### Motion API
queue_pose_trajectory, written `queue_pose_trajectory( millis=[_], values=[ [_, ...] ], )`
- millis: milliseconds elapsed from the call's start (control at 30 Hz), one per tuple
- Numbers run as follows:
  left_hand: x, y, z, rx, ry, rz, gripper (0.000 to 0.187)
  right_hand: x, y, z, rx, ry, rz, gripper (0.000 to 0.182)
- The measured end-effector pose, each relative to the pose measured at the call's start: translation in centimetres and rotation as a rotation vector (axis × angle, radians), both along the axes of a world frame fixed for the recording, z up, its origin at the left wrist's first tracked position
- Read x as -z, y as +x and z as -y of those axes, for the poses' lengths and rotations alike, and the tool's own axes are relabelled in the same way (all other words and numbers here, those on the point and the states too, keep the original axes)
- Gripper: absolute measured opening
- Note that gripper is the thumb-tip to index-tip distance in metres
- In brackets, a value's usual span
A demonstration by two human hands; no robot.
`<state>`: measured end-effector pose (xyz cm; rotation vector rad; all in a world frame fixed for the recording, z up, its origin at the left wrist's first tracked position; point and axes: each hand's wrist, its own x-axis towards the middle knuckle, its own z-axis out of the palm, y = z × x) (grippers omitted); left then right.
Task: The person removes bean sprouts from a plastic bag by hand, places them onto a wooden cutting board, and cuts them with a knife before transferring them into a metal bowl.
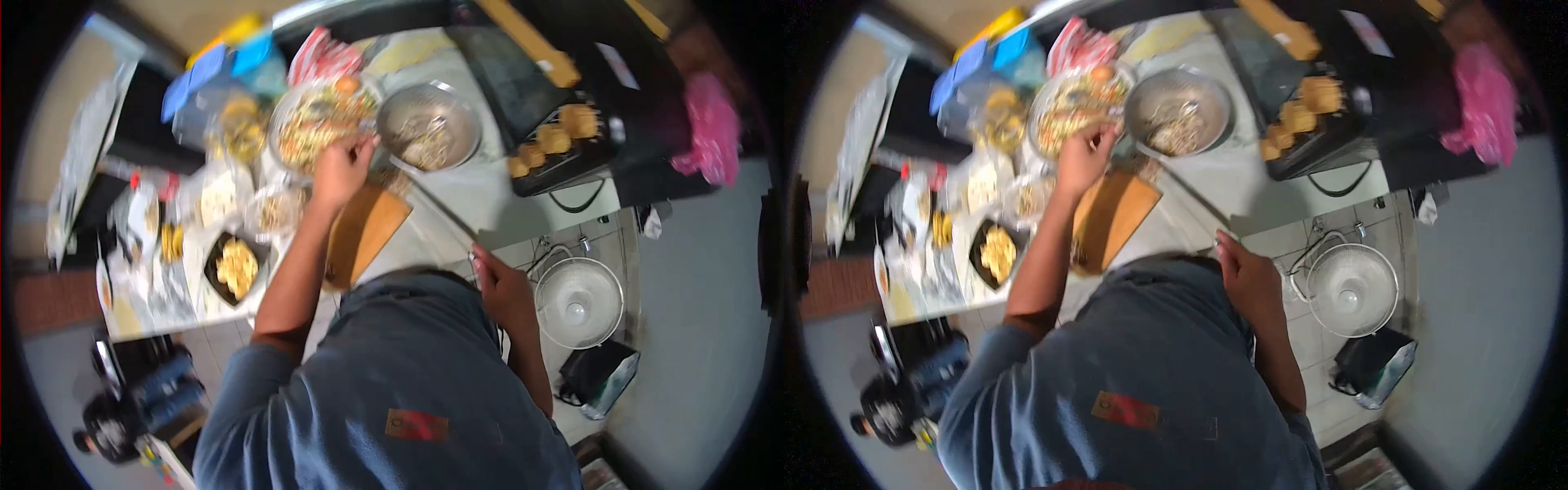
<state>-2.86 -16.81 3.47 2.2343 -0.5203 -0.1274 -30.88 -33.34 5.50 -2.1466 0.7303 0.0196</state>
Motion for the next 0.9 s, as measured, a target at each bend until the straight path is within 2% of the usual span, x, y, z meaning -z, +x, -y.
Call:
queue_pose_trajectory(
  millis=[33, 100, 133, 167, 233, 367, 467, 600, 633, 667, 733, 800, 867, 900],
  values=[
    [0.3, -0.2, -1.4, -0.061, 0.010, -0.036, 0.024, -0.1, 0.3, -0.1, -0.009, -0.019, -0.022, 0.031],
    [0.9, 0.0, -3.9, 0.036, -0.272, -0.226, 0.025, 0.9, 0.8, 0.1, -0.079, -0.016, -0.020, 0.032],
    [0.8, -0.7, -5.2, -0.005, -0.273, -0.243, 0.025, 0.9, 1.3, 0.1, -0.082, -0.020, 0.011, 0.033],
    [0.3, -1.3, -6.4, 0.017, -0.269, -0.300, 0.025, 0.3, 1.8, 0.0, -0.099, -0.018, -0.090, 0.035],
    [-0.2, -2.6, -8.2, 0.044, -0.265, -0.339, 0.024, 0.3, 2.2, 0.0, -0.148, -0.017, -0.114, 0.036],
    [0.8, -5.4, -11.3, 0.016, -0.223, -0.412, 0.020, -0.1, 4.0, -0.3, -0.214, 0.024, -0.163, 0.038],
    [0.2, -7.5, -12.6, -0.063, -0.176, -0.524, 0.020, 0.9, 5.0, 0.2, -0.302, 0.024, -0.104, 0.039],
    [2.1, -9.4, -14.9, -0.184, -0.084, -0.488, 0.019, 0.5, 6.2, 0.2, -0.387, -0.008, -0.123, 0.040],
    [3.0, -10.1, -15.4, -0.224, -0.162, -0.380, 0.022, 0.7, 6.4, 0.3, -0.398, -0.012, -0.100, 0.040],
    [3.2, -10.4, -16.0, -0.239, -0.165, -0.379, 0.022, 0.9, 6.6, 0.4, -0.408, -0.015, -0.072, 0.040],
    [1.9, -10.8, -16.6, -0.291, 0.120, -0.367, 0.020, 1.7, 6.9, 0.7, -0.433, -0.015, -0.032, 0.039],
    [2.3, -11.3, -17.2, -0.344, 0.135, -0.373, 0.018, 1.9, 7.2, 0.7, -0.456, -0.012, 0.009, 0.039],
    [4.1, -11.7, -18.4, -0.289, 0.182, -0.161, 0.018, 1.5, 7.6, 0.6, -0.479, -0.027, -0.008, 0.039],
    [4.2, -12.0, -18.5, -0.301, 0.181, -0.158, 0.018, 1.6, 7.8, 0.6, -0.490, -0.027, -0.004, 0.039]
  ],
)
